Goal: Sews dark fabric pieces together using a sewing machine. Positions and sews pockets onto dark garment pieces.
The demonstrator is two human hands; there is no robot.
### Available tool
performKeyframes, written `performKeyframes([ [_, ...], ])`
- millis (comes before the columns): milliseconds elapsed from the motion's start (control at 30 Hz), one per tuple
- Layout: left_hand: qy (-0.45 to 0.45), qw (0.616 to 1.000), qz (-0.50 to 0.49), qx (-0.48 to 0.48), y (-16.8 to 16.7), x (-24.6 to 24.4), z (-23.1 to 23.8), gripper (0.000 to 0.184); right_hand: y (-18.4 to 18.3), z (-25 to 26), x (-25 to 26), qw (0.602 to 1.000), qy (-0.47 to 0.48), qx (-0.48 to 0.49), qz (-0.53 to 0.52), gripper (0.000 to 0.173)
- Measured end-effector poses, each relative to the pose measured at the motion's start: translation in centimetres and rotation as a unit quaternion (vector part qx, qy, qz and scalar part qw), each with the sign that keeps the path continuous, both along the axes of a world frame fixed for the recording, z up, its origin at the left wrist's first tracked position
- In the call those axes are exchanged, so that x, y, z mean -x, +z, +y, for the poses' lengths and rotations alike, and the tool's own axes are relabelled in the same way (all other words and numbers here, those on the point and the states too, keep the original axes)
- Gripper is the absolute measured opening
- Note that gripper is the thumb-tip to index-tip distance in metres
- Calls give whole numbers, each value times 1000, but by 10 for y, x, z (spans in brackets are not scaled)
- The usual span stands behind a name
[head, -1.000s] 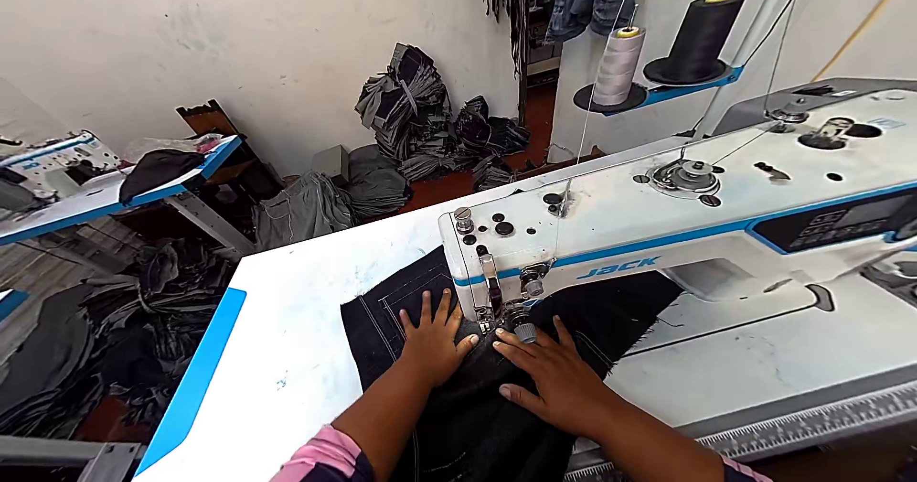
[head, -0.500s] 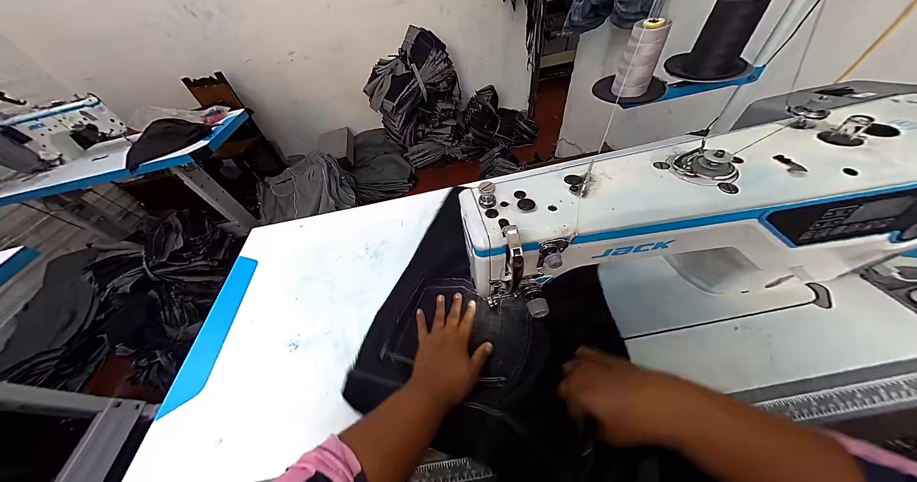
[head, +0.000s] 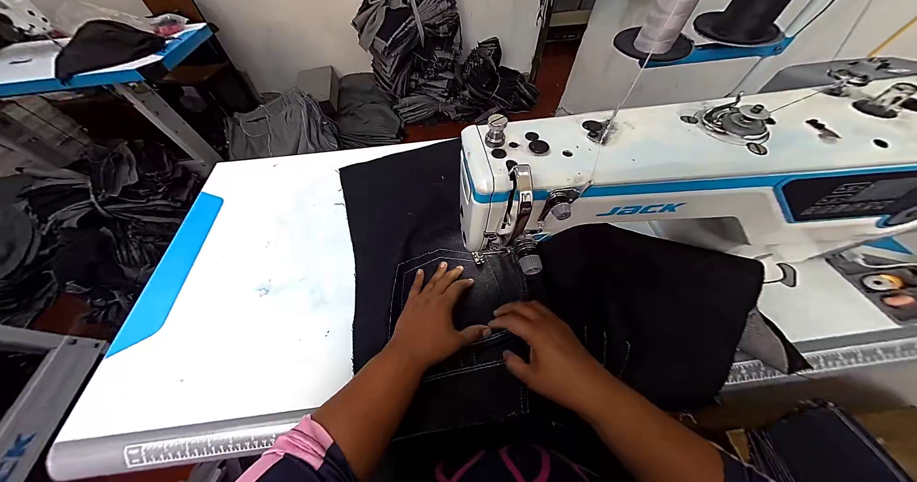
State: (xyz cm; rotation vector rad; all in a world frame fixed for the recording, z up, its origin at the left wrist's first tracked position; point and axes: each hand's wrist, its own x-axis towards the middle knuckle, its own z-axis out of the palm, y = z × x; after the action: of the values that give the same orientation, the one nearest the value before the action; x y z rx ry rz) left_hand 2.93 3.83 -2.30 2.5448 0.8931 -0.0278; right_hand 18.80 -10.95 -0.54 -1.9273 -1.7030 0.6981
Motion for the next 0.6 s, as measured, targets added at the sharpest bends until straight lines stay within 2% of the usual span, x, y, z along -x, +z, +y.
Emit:
performKeyframes([
  [33, -4, 1000, -2, 1, -1, 2, 1, 81, -12, -3, 9, 998, -16, -28, -45, 35],
  [100, -13, 1000, 5, 4, 1, 2, 5, 84, -37, -8, 20, 976, -52, -169, -124, 27],
  [167, -22, 1000, 20, 4, 4, 1, 6, 88, -48, -8, 20, 955, -58, -241, -164, 26],
  [333, -41, 999, 14, -14, 2, 3, 6, 91, -52, -7, 18, 943, -33, -268, -193, 25],
  [500, -52, 996, 66, -5, 8, 2, 7, 96, -52, -13, 19, 935, -1, -281, -218, 23],
  [600, -55, 996, 63, -11, 7, 2, 11, 96, -56, -22, 17, 932, 13, -284, -224, 26],
])
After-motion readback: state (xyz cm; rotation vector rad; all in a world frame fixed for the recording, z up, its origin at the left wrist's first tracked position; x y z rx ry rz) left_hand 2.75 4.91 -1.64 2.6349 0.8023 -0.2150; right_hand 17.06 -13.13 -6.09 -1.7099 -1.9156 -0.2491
